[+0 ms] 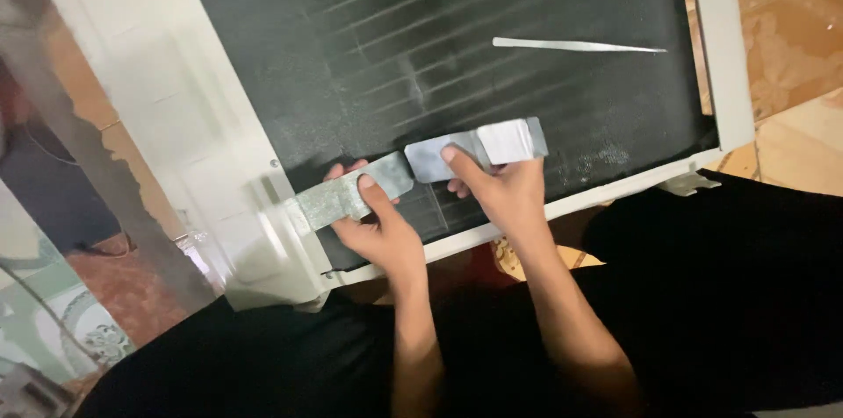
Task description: The person scrubs a black mesh screen with two rectangular abrasive pads, then uses a thin metal tool to scrape the surface. The person alternates between scrubbing and scraping across different areas of the screen.
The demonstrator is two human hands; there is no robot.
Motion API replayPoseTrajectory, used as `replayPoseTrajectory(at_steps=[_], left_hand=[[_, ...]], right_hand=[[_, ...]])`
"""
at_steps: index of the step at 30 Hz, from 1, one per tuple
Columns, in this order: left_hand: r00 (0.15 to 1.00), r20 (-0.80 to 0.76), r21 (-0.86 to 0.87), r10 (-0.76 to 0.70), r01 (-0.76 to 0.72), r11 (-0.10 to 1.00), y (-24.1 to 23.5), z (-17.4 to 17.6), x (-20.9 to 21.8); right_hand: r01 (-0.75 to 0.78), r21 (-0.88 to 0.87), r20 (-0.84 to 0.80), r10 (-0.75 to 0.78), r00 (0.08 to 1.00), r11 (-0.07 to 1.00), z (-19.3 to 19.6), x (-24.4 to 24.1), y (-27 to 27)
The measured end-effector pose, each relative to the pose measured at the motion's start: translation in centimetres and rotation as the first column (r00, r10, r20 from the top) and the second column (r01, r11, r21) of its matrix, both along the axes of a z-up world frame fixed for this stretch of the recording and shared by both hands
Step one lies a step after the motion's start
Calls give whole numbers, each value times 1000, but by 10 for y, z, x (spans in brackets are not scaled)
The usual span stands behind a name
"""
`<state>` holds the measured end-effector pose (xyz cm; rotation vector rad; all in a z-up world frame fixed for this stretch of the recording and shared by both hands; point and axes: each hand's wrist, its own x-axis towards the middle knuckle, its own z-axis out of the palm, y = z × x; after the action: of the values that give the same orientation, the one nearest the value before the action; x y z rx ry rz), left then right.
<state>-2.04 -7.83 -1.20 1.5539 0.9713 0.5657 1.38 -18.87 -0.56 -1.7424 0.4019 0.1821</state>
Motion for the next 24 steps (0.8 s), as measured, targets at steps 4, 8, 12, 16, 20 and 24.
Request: replayPoseTrajectory(at_steps=[4, 8, 12, 16, 20, 24], left_hand=[[1000, 21, 13, 1, -2, 1000, 0, -7, -2], [999, 29, 29, -24, 23, 999, -1, -5, -1], [999, 13, 8, -51, 51, 999, 0, -11, -5], [996, 64, 32, -61, 59, 998, 1, -14, -5], [988, 117, 66, -103, 96, 993, 0, -6, -1], [985, 118, 85, -129, 119, 989, 2, -7, -3]], right_hand=[[-33, 76, -61, 37, 997, 997, 26, 18, 5], [-80, -7, 8, 80, 997, 997, 26, 17, 9], [-117, -83, 58, 122, 991, 990, 27, 16, 11], [-118, -99, 74, 126, 989, 988, 6, 7, 5], [-112, -165, 98, 129, 987, 980, -1, 3, 3], [-109, -137, 30, 114, 993, 985, 5, 5, 5]])
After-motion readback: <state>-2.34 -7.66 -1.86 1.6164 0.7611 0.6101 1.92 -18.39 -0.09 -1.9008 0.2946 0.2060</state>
